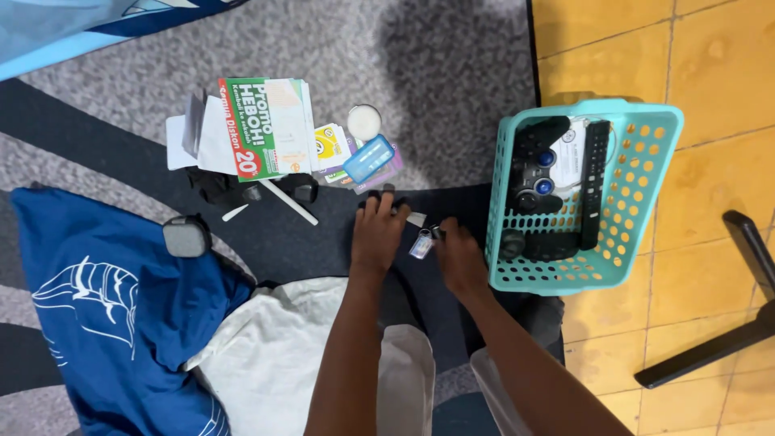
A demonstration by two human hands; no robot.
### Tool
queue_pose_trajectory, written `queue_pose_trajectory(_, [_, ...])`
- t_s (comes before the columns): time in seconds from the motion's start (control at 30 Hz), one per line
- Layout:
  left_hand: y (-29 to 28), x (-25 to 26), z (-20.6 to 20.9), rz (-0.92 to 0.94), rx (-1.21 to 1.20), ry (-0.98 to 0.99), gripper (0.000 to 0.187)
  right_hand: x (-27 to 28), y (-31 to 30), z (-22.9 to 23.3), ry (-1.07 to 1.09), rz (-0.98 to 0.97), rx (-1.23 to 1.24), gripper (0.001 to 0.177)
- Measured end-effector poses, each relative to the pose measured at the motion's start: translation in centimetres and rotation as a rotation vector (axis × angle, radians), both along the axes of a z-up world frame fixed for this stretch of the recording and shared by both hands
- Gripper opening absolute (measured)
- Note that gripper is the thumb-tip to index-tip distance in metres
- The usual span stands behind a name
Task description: Picking up various small items and electronics from the floor and desk, placing them in a basket, and then carrying a thin mattress away.
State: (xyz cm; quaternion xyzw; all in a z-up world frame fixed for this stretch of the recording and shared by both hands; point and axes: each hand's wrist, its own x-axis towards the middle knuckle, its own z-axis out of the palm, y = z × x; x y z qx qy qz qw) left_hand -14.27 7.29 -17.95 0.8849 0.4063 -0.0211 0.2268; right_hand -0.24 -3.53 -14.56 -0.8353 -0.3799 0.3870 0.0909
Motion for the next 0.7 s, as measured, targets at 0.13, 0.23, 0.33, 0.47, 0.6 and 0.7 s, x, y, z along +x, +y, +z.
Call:
queue_pose_trajectory(0.13, [-0.4,-0.9,-0.4,0.048,-0.041,0.024,0.019,-0.3,-0.8,-0.2,-0.015,-0.089,-0.023,0.039])
queue_pose_trajectory(0.23, [-0.2,-1.1,0.8,0.189,-0.100,-0.021,0.014,-1.2,-0.3,1.4,0.067,-0.229,0.034,0.052])
queue_pose_trajectory(0.33, [-0.8,-1.0,1.9,0.471,-0.253,-0.177,0.008,-2.2,-0.5,1.9,0.032,-0.097,0.135,0.048])
queue_pose_trajectory(0.47, [-3.0,-1.9,2.7,0.832,-0.463,-0.317,0.006,-2.4,-1.6,0.2,-0.030,0.278,0.148,0.045])
queue_pose_trajectory(0.6, [-4.9,-3.2,1.9,0.788,-0.443,-0.328,0.004,-1.7,-1.0,-0.1,-0.064,0.264,0.029,0.035])
queue_pose_trajectory(0.7, [-5.4,-3.5,2.1,0.818,-0.450,-0.290,0.006,-1.4,-0.8,-0.9,-0.077,0.254,0.041,0.029])
